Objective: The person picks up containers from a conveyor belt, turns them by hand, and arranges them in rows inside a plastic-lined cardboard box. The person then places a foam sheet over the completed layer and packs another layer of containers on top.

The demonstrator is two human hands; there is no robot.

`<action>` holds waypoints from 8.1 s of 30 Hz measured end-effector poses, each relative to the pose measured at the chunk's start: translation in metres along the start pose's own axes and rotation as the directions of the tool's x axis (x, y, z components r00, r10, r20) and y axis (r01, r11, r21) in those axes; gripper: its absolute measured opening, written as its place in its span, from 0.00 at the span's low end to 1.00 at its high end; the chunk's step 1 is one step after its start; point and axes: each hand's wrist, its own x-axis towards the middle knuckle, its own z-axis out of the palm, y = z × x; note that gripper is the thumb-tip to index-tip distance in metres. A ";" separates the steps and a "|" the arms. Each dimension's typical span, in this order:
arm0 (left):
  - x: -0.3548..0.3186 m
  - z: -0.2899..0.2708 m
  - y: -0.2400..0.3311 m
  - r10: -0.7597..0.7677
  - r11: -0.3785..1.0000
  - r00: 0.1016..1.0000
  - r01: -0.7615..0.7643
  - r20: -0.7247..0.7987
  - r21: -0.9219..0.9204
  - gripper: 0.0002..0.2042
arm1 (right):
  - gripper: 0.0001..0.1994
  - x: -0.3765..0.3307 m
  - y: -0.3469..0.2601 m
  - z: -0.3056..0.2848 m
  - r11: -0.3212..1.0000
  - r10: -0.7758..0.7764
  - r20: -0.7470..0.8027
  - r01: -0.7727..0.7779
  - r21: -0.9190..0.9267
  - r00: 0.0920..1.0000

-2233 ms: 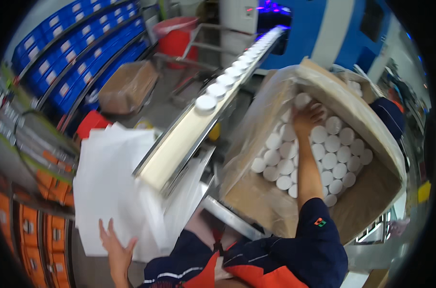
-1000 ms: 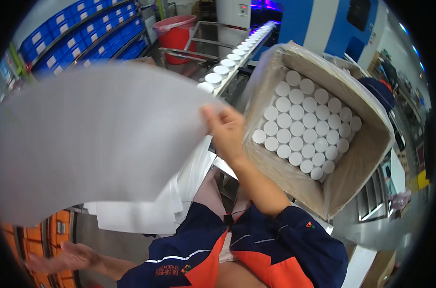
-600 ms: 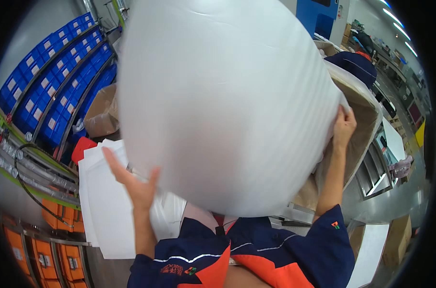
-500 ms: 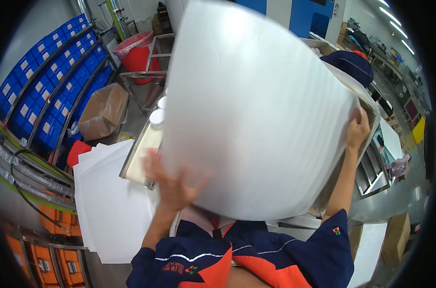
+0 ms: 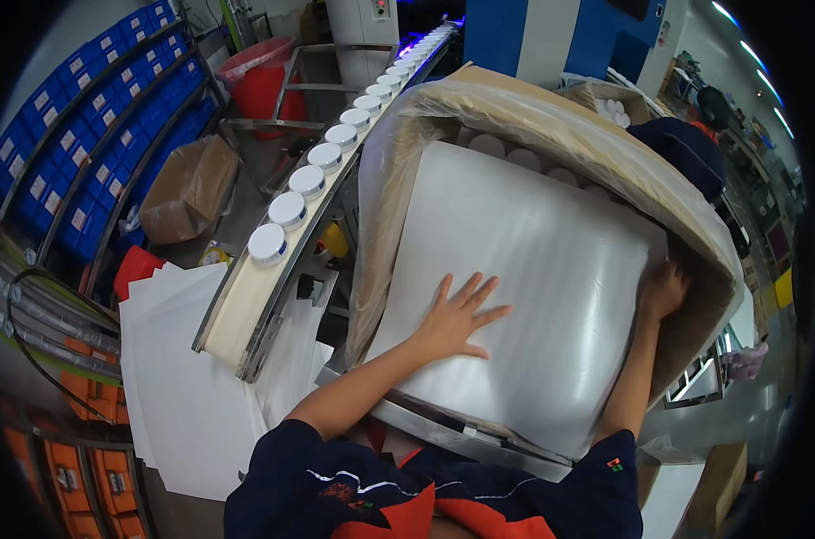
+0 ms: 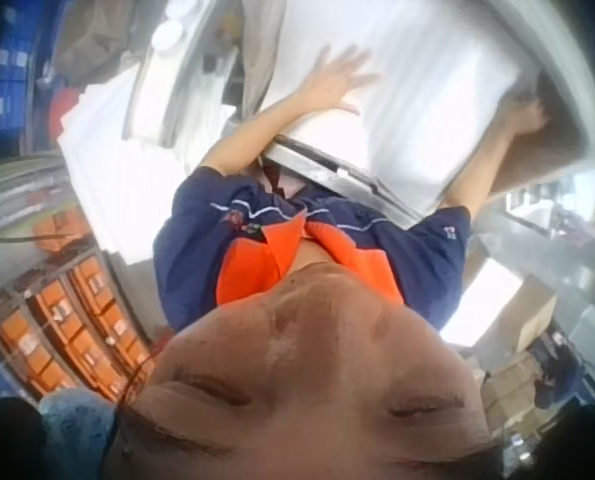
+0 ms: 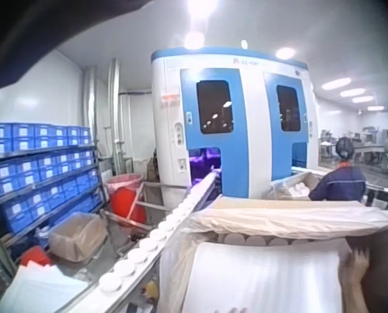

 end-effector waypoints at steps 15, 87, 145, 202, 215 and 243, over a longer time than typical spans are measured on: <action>0.093 0.086 -0.067 -0.205 0.947 0.966 0.236 -0.157 0.216 0.59 | 0.60 -0.069 -0.114 -0.053 0.986 -0.165 0.785 0.083 0.144 0.597; -0.280 -0.146 -0.021 -0.636 0.682 0.364 -0.147 -0.680 -0.716 0.44 | 0.52 -0.025 -0.606 -0.175 0.148 -0.989 0.142 0.276 0.950 0.041; -0.023 0.087 -0.079 -0.267 0.956 0.964 0.266 0.006 -0.123 0.38 | 0.43 -0.193 -0.182 -0.079 0.997 -0.044 0.857 0.072 0.008 0.513; -0.176 -0.007 0.018 -0.539 0.812 0.797 0.406 -0.272 -0.420 0.05 | 0.49 -0.057 -0.577 -0.257 0.295 -0.921 0.210 0.233 0.927 0.329; -0.173 -0.012 0.017 -0.547 0.792 0.809 0.417 -0.215 -0.446 0.04 | 0.45 -0.054 -0.578 -0.225 0.160 -0.976 0.135 0.137 0.978 0.170; -0.145 -0.148 0.048 -0.591 0.521 0.695 -0.058 -0.409 -0.851 0.24 | 0.38 -0.231 -0.092 -0.035 0.864 0.310 0.720 -0.499 0.059 0.621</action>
